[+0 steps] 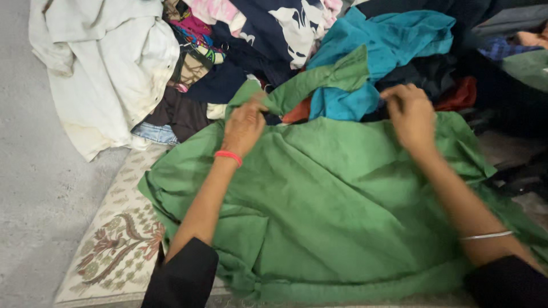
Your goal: The person sorts through a pile of clothes on a bed, unfolding and flattening a green shirt by hand.
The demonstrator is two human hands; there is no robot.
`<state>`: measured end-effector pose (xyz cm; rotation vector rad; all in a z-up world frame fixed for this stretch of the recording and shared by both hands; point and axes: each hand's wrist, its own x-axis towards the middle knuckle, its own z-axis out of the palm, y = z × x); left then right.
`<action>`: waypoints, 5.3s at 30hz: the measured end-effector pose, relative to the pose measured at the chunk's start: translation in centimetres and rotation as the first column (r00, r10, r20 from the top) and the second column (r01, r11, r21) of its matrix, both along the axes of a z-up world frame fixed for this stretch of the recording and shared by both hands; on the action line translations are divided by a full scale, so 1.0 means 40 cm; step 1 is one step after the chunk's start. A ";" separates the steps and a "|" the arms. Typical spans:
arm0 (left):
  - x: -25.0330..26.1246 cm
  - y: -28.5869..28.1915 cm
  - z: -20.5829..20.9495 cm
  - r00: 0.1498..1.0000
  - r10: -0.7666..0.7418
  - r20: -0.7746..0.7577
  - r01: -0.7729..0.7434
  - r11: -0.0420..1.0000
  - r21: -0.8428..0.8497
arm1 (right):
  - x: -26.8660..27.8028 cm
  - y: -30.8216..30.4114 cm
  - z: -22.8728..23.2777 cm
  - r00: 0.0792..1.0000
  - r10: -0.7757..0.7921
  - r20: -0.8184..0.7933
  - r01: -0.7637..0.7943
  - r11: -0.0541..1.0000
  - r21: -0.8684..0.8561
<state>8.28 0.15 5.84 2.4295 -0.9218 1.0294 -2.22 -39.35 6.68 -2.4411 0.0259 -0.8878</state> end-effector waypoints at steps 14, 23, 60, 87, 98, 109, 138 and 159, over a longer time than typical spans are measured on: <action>0.059 -0.031 -0.084 0.949 0.078 -0.306 0.044 0.927 0.371 | 0.040 -0.358 0.007 0.993 -0.032 -0.114 0.005 0.973 -0.232; 0.071 -0.071 -0.064 0.968 0.078 -0.238 -0.050 0.991 0.122 | 0.074 -0.301 -0.079 0.987 -0.159 0.037 0.162 0.929 -0.334; -0.252 0.623 -0.011 0.643 -0.257 -0.721 -0.396 0.695 -0.600 | -0.339 0.992 0.098 0.377 0.917 -0.128 -0.798 0.392 0.458; -0.171 0.696 -0.186 0.746 0.133 -0.653 -0.519 0.731 -0.444 | -0.241 0.707 -0.020 0.363 0.846 0.391 -0.232 -0.324 0.917; -0.220 0.675 -0.200 0.659 -0.160 -0.735 -0.530 0.594 -0.605 | -0.189 0.538 -0.017 0.902 0.430 -0.024 -0.426 0.899 0.105; -0.141 0.695 -0.212 0.814 -0.091 -0.573 -0.446 0.533 -0.719 | -0.339 0.996 0.006 0.794 0.517 -0.320 -0.594 0.771 -0.229; -0.102 0.577 -0.096 0.742 0.575 -0.344 -0.597 0.800 0.050 | 0.239 0.921 0.001 0.869 0.449 -0.208 -0.489 0.843 -0.224; -0.261 0.723 -0.116 0.686 0.721 -0.099 -0.719 0.692 0.065 | 0.339 1.231 -0.057 0.573 0.792 0.211 -0.793 0.600 -0.101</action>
